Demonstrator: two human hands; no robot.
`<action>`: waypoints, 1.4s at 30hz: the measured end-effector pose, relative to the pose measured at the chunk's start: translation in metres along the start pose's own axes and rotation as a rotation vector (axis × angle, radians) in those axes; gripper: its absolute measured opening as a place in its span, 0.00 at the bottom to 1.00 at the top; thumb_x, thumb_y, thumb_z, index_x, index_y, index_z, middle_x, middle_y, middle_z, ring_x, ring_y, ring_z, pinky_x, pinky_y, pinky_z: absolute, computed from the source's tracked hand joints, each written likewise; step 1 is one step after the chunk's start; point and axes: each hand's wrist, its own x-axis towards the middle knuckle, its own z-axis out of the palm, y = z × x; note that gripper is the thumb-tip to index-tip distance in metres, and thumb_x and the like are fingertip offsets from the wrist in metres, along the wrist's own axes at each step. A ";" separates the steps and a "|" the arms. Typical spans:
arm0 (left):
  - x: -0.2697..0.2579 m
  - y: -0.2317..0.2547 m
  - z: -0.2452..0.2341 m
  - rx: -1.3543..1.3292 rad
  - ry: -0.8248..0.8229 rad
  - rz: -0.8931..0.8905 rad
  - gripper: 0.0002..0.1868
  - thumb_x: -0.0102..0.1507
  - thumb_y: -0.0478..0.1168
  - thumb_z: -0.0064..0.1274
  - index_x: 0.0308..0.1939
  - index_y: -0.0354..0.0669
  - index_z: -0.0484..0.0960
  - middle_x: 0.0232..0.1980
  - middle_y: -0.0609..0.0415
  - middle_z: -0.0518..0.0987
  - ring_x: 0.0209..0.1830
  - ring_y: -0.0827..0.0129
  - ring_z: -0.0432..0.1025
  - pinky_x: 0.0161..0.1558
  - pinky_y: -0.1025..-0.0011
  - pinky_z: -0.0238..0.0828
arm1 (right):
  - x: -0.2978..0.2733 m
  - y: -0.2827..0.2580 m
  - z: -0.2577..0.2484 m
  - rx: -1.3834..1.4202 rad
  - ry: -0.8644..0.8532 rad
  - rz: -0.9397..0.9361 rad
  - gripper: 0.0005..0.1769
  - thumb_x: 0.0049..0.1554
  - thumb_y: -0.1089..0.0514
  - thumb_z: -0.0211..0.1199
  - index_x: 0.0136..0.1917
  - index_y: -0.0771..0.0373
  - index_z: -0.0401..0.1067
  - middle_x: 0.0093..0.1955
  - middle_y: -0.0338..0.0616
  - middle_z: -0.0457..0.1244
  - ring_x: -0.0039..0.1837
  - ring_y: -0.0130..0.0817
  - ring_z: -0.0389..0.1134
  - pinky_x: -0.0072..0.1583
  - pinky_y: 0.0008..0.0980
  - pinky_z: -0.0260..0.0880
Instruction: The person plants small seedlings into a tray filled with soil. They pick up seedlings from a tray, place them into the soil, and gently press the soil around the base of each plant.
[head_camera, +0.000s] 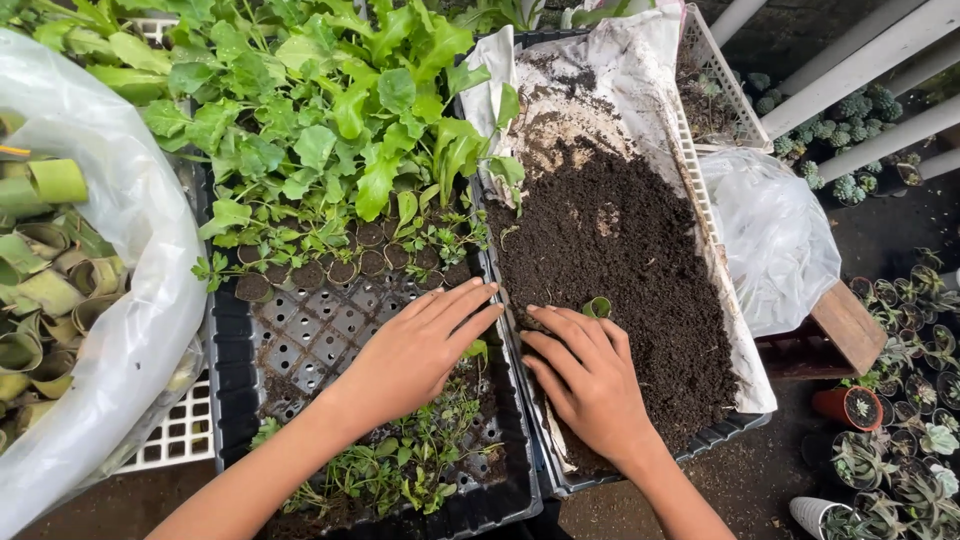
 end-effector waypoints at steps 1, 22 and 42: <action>-0.007 0.001 -0.003 -0.004 -0.005 -0.013 0.45 0.51 0.25 0.56 0.74 0.39 0.61 0.79 0.43 0.60 0.79 0.55 0.54 0.73 0.56 0.53 | 0.005 -0.005 0.001 0.012 -0.008 -0.004 0.13 0.62 0.54 0.64 0.59 0.59 0.75 0.67 0.42 0.66 0.67 0.39 0.66 0.66 0.39 0.55; -0.054 0.013 0.005 -0.074 -0.108 -0.150 0.14 0.68 0.41 0.51 0.55 0.39 0.81 0.62 0.41 0.71 0.72 0.49 0.62 0.66 0.53 0.61 | 0.030 -0.025 0.032 0.013 0.007 -0.110 0.04 0.59 0.62 0.64 0.49 0.57 0.72 0.48 0.37 0.65 0.53 0.35 0.68 0.61 0.35 0.62; -0.011 0.027 0.040 -0.128 0.026 -0.314 0.11 0.69 0.38 0.49 0.53 0.37 0.76 0.50 0.48 0.72 0.63 0.53 0.65 0.58 0.59 0.66 | -0.028 0.002 0.023 -0.316 0.103 0.059 0.05 0.56 0.62 0.65 0.46 0.55 0.71 0.46 0.33 0.64 0.51 0.32 0.68 0.58 0.32 0.62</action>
